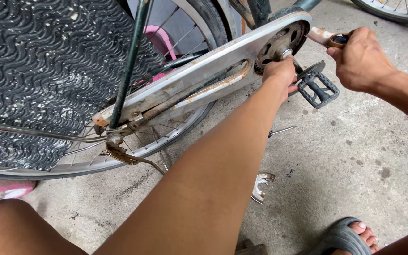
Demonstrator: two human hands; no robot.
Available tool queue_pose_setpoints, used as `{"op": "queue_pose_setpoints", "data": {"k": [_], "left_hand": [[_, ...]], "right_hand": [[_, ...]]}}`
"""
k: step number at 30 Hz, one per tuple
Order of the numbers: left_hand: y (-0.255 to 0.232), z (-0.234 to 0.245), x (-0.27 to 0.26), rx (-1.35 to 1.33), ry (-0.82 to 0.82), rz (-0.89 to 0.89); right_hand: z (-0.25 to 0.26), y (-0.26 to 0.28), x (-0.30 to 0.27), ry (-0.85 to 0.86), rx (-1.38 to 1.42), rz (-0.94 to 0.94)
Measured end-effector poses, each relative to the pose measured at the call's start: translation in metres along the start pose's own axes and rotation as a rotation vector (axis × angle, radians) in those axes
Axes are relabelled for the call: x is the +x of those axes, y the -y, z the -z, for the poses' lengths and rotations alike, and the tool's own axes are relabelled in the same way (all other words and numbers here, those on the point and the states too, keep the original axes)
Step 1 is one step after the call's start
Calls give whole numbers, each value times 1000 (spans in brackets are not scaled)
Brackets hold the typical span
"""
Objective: The person applies lubricant to the bicycle chain and rear wheel hub using a small container. They rotate the pedal to spread the lubricant along the chain and inspect the movement of the wheel.
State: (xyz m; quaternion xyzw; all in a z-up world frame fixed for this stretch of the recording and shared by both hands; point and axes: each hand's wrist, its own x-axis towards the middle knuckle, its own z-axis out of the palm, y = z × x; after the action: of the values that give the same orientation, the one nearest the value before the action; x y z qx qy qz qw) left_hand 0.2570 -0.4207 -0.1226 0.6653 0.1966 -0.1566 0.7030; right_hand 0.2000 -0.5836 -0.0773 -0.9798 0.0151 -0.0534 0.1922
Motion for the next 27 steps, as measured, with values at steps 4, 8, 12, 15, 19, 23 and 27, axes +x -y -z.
{"op": "queue_pose_setpoints", "data": {"k": [4, 8, 12, 15, 19, 23, 27], "left_hand": [[-12, -4, 1, 36, -56, 29], [-17, -6, 1, 102, -79, 43], [-5, -10, -12, 55, 15, 37], [4, -6, -29, -105, 79, -138], [-12, -1, -66, -147, -16, -177], [-25, 4, -86, -110, -100, -63], [-23, 8, -86, -261, -17, -33]], "right_hand": [[2, 0, -3, 10, 29, -29], [6, 6, -4, 70, 43, -94], [12, 12, -9, -7, 26, -25], [9, 17, -14, -34, 41, 43], [-1, 31, -31, -59, 59, 63], [-10, 43, -40, -98, 79, 103], [-11, 60, -49, -114, 116, 116]]}}
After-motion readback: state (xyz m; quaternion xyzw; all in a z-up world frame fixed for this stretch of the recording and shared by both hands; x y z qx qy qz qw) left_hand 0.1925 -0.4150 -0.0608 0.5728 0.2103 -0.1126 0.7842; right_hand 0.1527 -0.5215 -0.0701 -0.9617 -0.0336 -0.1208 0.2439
